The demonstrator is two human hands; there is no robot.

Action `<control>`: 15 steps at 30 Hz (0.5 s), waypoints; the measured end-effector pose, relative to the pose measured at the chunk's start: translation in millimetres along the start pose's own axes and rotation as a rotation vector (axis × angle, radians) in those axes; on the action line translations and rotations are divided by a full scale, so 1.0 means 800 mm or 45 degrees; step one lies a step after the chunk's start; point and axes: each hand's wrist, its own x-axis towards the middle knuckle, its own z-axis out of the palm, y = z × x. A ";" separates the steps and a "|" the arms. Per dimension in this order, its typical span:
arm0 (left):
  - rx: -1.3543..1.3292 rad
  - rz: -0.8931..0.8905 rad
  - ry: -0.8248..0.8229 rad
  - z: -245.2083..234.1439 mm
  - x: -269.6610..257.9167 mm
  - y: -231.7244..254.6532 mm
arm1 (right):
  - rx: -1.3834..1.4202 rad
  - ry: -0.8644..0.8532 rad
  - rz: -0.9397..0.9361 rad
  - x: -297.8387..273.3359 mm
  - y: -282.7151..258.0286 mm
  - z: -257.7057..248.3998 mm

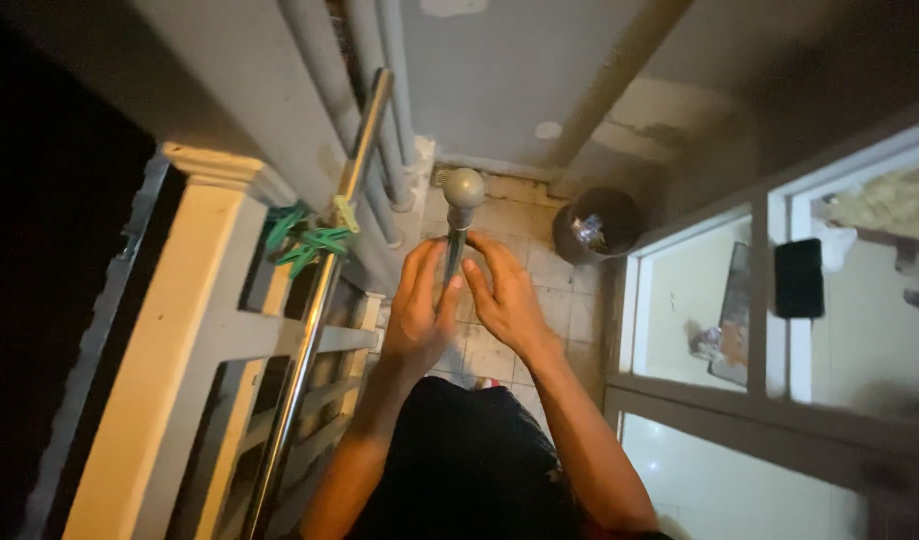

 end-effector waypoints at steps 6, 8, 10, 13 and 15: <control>-0.089 -0.004 -0.182 0.029 0.007 0.018 | -0.008 0.188 0.043 -0.024 -0.008 -0.039; -0.122 0.021 -0.223 0.045 0.003 0.015 | 0.012 0.204 0.000 -0.031 -0.024 -0.057; -0.145 0.045 -0.257 0.060 -0.001 0.007 | 0.039 0.215 -0.050 -0.037 -0.032 -0.068; -0.137 0.101 -0.314 0.082 -0.008 -0.004 | 0.041 0.274 -0.074 -0.051 -0.034 -0.080; -0.184 0.056 -0.344 0.093 -0.011 -0.005 | 0.032 0.339 0.000 -0.059 -0.038 -0.087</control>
